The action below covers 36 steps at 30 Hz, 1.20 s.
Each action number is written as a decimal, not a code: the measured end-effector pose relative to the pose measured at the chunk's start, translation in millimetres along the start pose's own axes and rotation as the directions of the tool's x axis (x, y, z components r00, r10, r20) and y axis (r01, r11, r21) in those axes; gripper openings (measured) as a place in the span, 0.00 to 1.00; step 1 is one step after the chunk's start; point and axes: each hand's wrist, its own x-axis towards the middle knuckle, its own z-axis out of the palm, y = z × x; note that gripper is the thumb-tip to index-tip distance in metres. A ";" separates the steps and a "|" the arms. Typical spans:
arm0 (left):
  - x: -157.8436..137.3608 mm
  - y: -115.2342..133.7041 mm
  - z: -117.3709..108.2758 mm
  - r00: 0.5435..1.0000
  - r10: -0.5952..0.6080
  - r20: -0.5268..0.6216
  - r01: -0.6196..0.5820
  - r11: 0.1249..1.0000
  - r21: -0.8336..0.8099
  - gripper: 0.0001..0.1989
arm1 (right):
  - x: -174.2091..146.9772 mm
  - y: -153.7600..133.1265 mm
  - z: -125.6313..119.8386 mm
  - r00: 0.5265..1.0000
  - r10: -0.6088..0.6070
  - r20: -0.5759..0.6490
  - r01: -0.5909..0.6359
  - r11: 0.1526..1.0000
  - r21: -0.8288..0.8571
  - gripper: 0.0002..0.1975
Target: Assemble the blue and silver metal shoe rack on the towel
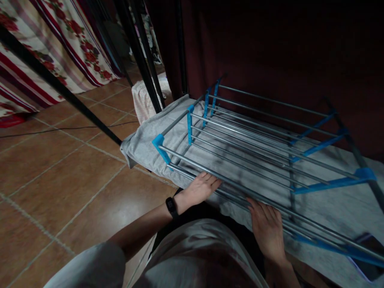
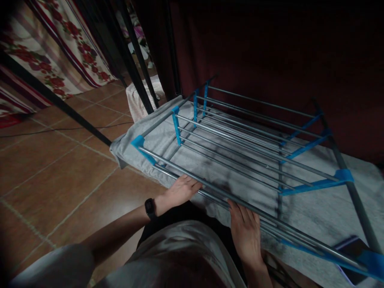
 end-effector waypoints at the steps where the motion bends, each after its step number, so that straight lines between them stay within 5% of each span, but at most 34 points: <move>1: -6.0 -7.6 -1.9 1.000 -0.018 0.008 0.017 1.000 0.025 0.13 | 0.2 -0.2 -0.6 1.000 -0.005 -0.003 0.005 1.000 -0.005 0.14; 8: -24.2 -24.5 -11.3 0.998 0.049 0.048 -0.056 0.985 0.166 0.14 | 3.1 -3.0 -0.8 1.000 -0.022 -0.004 0.022 0.999 -0.027 0.14; 21: -24.0 -17.5 0.1 0.999 -0.015 -0.038 0.019 0.991 0.129 0.13 | 58.5 -50.0 7.7 0.954 -0.122 0.275 0.122 0.992 0.019 0.17; 27: -51.6 -23.5 1.3 0.946 -0.186 -0.264 0.190 0.982 -0.009 0.17 | 66.8 -51.6 9.0 0.937 -0.130 0.324 0.129 0.991 0.024 0.20; 29: -71.4 -30.6 3.7 0.877 -0.297 -0.378 0.291 0.954 -0.075 0.18 | 65.4 -50.7 8.4 0.935 -0.127 0.331 0.124 0.992 0.031 0.20; 31: -90.4 -41.1 6.8 0.741 -0.450 -0.498 0.419 0.890 -0.181 0.15 | 64.7 -50.0 7.9 0.932 -0.128 0.339 0.123 0.992 0.037 0.20; 34: -106.1 -62.3 8.4 0.404 -0.709 -0.578 0.510 0.699 -0.501 0.13 | 66.4 -49.1 7.2 0.929 -0.131 0.346 0.123 0.991 0.044 0.20; 36: -105.6 -77.4 6.3 0.217 -0.847 -0.485 0.401 0.530 -0.747 0.14 | 68.3 -48.3 6.7 0.928 -0.129 0.349 0.123 0.992 0.040 0.18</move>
